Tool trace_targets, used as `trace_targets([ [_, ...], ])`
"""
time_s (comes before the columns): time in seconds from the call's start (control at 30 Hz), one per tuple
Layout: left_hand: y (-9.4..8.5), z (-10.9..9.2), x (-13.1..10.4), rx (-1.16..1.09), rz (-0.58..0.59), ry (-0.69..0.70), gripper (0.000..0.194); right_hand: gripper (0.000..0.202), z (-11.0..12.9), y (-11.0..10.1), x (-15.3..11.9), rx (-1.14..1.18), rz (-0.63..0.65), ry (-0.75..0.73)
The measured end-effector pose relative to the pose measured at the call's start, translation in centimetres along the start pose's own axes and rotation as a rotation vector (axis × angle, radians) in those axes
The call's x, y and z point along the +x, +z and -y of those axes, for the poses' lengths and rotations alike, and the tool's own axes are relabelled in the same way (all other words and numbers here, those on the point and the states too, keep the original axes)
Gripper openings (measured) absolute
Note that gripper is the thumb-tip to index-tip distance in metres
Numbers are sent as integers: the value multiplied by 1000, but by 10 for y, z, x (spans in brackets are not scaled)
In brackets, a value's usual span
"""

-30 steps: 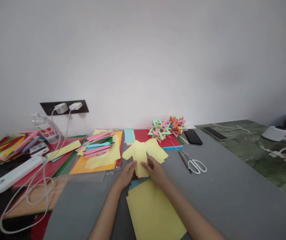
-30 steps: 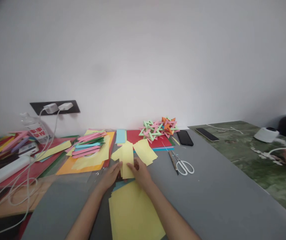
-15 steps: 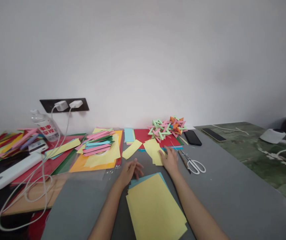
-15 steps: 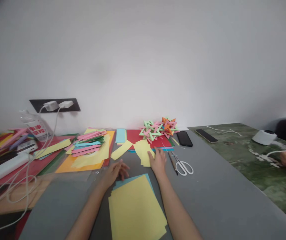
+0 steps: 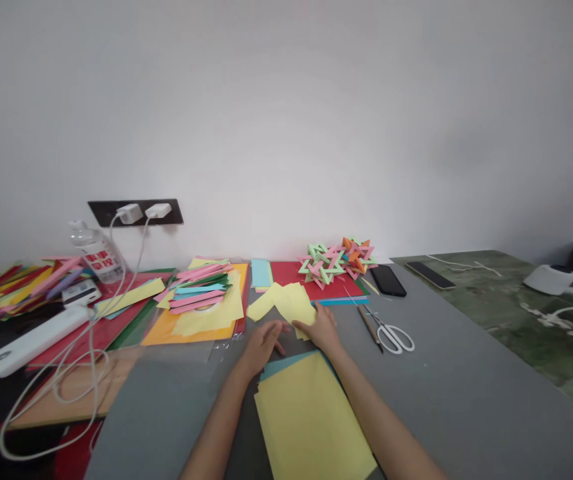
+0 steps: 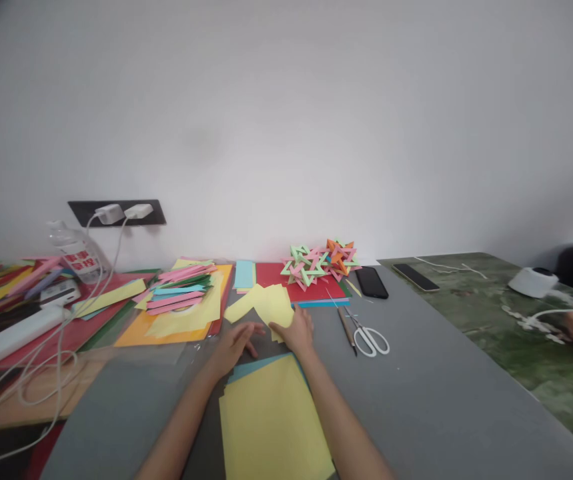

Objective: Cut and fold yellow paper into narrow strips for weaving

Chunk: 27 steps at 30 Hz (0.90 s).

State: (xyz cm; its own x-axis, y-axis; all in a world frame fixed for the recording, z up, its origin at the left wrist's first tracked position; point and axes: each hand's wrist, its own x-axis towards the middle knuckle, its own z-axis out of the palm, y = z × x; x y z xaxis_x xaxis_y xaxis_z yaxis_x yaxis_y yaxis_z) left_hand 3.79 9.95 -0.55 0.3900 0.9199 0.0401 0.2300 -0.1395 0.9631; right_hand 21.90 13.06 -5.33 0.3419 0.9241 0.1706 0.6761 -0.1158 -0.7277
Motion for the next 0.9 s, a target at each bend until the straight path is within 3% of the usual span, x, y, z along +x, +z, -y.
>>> trace_targets([
  [0.2, 0, 11, 5, 13, -124, 1, 39, 56, 7, 8, 4, 59, -7, 87],
  [0.3, -1, 15, 9, 152, -361, 59, 31, 42, 5, 11, 5, 152, -19, 98],
  [0.4, 0, 16, 20, 463, -535, 190, 26, 40, 2, 13, 6, 466, -22, 68],
  [0.5, 5, 17, 37, 828, -511, 196, 36, 47, 0, 10, 8, 753, -65, 61],
  [0.63, 12, 16, 61, 1135, -561, -55, 50, 32, 0, 5, 13, 1044, 75, 221],
  [0.7, 12, 14, 67, 1193, -550, -88, 52, 24, 0, 2, 15, 1150, 187, 313],
  [0.8, 12, 9, 68, 1200, -518, -92, 48, 19, 1, -1, 15, 1193, 285, 336],
  [0.9, 15, 7, 60, 1029, -517, -129, 46, 21, 6, 0, 12, 1188, 352, 307],
])
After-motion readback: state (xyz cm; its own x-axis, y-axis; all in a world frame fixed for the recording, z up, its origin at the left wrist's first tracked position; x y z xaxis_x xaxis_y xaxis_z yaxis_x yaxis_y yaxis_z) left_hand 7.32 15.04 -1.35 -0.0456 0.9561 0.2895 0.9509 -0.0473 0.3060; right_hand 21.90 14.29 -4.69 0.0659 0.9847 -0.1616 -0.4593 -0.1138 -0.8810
